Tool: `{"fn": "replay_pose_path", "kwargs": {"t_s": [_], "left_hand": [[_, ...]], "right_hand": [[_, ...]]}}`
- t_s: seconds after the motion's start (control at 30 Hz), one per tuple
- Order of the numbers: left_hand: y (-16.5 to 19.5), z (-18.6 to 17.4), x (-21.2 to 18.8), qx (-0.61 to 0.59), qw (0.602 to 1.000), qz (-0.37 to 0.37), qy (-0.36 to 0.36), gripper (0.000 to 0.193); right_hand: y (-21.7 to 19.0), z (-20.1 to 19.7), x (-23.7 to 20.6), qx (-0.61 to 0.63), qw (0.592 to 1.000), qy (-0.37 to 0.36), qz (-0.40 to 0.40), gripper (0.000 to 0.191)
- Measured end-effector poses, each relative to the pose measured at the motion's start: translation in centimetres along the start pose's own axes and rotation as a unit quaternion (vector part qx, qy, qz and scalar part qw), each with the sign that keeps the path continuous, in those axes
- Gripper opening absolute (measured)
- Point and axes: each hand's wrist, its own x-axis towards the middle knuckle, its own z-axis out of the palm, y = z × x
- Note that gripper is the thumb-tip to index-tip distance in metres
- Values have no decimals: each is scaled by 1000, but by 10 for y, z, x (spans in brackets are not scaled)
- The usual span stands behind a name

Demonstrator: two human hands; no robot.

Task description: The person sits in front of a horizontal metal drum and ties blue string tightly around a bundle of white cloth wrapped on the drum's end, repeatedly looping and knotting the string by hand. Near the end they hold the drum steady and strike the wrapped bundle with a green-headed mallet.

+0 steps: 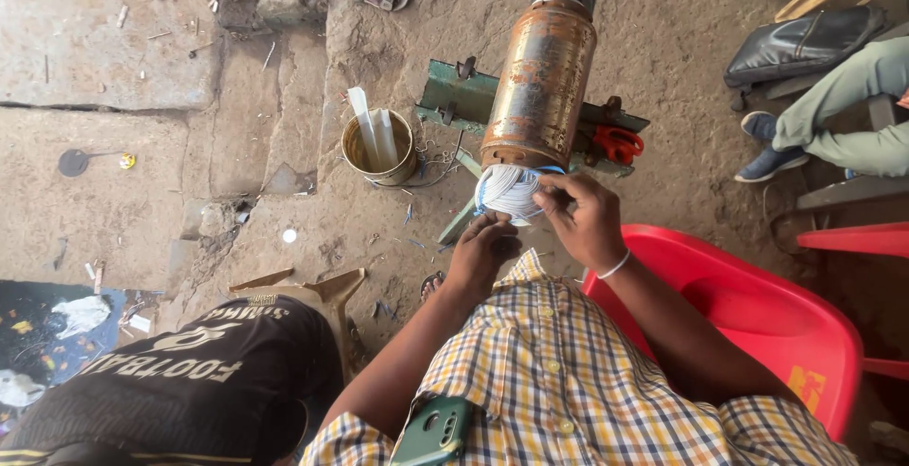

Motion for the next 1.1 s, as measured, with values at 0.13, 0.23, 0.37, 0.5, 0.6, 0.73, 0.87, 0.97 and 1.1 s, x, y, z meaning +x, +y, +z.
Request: {"fn": "replay_pose_path", "kwargs": {"t_s": [0.13,0.23,0.37,0.5,0.6,0.73,0.87,0.97,1.1], "left_hand": [[-22,-7,33,-69,997,-2,26,13],[-31,-4,45,-91,995,24,-14,16],[-35,2,50,-85,994,57,-41,20],[-39,5,54,-68,993,86,-43,19],[-42,5,57,-60,991,106,-50,19],[-43,5,58,-71,992,95,-48,18],[-42,6,56,-96,991,78,-58,18],[-43,6,58,-84,991,86,-63,19],[-49,5,62,-44,989,126,-57,17]], "right_hand": [[-11,-5,11,-29,999,-12,-27,13],[-18,-9,13,-17,1000,-25,3,13],[-22,-11,16,-16,998,-61,0,15],[-21,-10,21,11,996,-73,45,17],[-20,-10,22,24,996,-74,49,19],[-16,-8,22,36,994,-77,62,20],[-9,-6,22,-7,996,-86,39,20],[-5,-4,23,-9,993,-98,58,19],[-2,1,29,-38,988,-129,74,19]]}}
